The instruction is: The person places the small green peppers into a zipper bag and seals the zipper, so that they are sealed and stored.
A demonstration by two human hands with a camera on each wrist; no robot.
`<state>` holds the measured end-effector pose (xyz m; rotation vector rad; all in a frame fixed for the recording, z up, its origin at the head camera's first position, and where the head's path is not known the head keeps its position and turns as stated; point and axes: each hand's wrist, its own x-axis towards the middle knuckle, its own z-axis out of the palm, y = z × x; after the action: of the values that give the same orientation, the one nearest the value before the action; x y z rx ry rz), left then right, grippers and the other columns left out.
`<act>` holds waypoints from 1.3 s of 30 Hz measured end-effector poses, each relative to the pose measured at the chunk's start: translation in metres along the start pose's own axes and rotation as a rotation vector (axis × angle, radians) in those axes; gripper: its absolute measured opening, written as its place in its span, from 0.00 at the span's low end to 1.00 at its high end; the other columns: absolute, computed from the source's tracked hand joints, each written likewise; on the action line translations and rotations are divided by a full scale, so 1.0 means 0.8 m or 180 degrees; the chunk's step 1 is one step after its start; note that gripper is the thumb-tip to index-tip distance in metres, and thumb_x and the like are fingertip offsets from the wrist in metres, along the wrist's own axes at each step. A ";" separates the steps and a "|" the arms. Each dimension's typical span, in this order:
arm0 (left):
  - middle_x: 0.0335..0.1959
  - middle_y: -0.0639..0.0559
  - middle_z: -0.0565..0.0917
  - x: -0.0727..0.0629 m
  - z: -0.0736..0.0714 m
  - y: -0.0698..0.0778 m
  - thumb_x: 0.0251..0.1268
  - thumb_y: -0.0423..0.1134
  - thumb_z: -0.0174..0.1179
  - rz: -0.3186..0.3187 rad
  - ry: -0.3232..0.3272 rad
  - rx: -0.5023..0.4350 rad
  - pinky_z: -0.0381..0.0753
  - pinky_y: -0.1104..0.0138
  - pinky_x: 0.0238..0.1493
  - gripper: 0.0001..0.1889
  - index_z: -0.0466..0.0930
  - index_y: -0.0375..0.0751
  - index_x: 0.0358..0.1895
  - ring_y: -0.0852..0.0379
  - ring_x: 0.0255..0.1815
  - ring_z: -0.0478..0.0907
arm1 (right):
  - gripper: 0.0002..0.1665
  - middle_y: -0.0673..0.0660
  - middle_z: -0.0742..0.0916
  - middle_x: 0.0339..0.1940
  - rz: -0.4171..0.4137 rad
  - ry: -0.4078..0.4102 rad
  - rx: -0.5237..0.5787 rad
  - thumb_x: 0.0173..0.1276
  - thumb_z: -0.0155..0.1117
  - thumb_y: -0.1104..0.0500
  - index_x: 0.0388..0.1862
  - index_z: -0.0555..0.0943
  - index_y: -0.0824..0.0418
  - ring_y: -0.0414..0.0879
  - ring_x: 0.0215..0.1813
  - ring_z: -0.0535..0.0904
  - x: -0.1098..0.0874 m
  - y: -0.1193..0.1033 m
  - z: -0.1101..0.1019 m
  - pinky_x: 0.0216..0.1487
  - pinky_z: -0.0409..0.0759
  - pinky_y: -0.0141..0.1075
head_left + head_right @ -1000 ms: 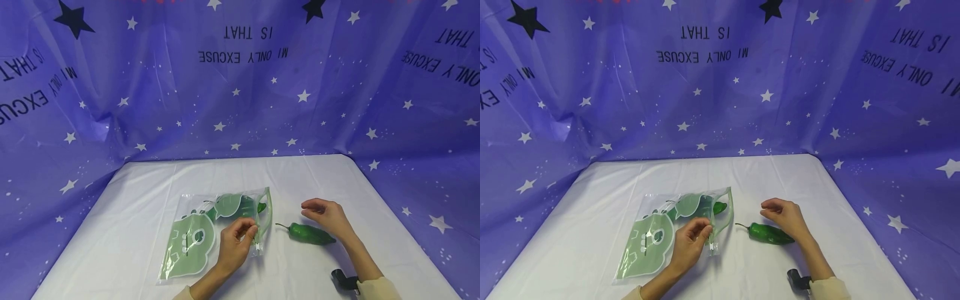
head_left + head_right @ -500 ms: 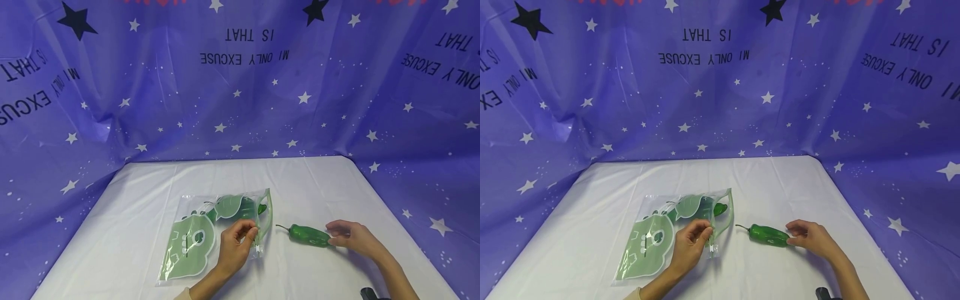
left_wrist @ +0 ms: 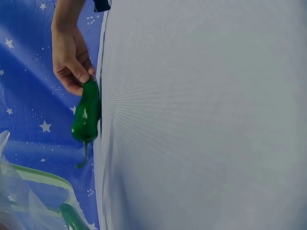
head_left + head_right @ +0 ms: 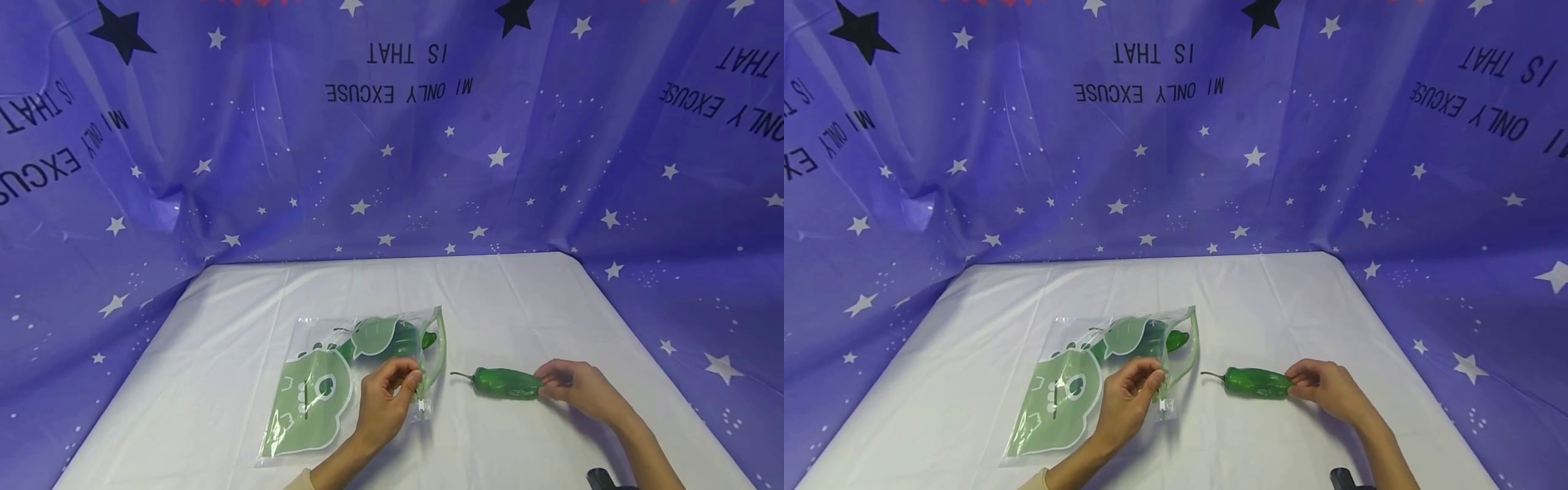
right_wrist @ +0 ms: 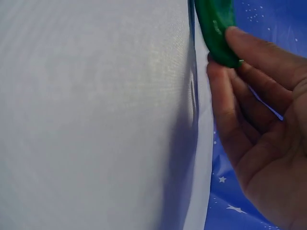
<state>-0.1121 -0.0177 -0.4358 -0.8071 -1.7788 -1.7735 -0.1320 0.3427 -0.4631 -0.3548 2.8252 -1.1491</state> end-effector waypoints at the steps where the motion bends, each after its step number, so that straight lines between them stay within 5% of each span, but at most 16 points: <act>1: 0.26 0.40 0.80 0.000 0.000 0.000 0.55 0.16 0.59 -0.0005 -0.0001 -0.0008 0.82 0.66 0.28 0.08 0.76 0.28 0.35 0.51 0.25 0.78 | 0.14 0.46 0.86 0.31 0.0054 0.0042 0.0004 0.56 0.72 0.56 0.41 0.82 0.57 0.39 0.33 0.82 0.000 -0.001 0.000 0.36 0.79 0.32; 11: 0.26 0.40 0.80 0.000 0.000 -0.001 0.55 0.16 0.59 0.0011 0.0010 -0.0017 0.82 0.65 0.27 0.08 0.76 0.28 0.35 0.51 0.25 0.78 | 0.16 0.46 0.88 0.35 0.0410 0.0648 -0.0095 0.58 0.69 0.43 0.39 0.84 0.50 0.40 0.40 0.82 0.000 -0.002 -0.005 0.44 0.76 0.41; 17: 0.26 0.40 0.80 0.001 0.000 -0.001 0.54 0.16 0.59 0.0021 0.0016 -0.0018 0.82 0.66 0.28 0.08 0.76 0.28 0.35 0.53 0.25 0.78 | 0.20 0.51 0.88 0.39 0.0482 0.0855 0.0115 0.60 0.68 0.43 0.44 0.84 0.54 0.37 0.42 0.82 0.000 -0.004 -0.008 0.43 0.76 0.30; 25: 0.26 0.39 0.80 0.001 0.000 0.000 0.54 0.15 0.59 0.0028 0.0022 -0.0020 0.82 0.65 0.28 0.08 0.76 0.27 0.35 0.54 0.26 0.78 | 0.21 0.53 0.88 0.40 0.0398 0.0983 0.0380 0.60 0.69 0.46 0.46 0.84 0.58 0.35 0.41 0.82 0.008 -0.019 -0.010 0.40 0.76 0.25; 39: 0.26 0.40 0.80 -0.001 -0.001 0.000 0.54 0.16 0.59 0.0048 0.0022 0.0044 0.83 0.64 0.29 0.08 0.77 0.28 0.35 0.53 0.26 0.79 | 0.21 0.54 0.88 0.36 0.0319 0.0902 0.0573 0.57 0.72 0.46 0.42 0.84 0.60 0.40 0.39 0.83 0.035 -0.053 0.002 0.40 0.78 0.30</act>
<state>-0.1116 -0.0182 -0.4359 -0.8059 -1.7742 -1.7506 -0.1511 0.3053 -0.4342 -0.0396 2.8954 -1.5255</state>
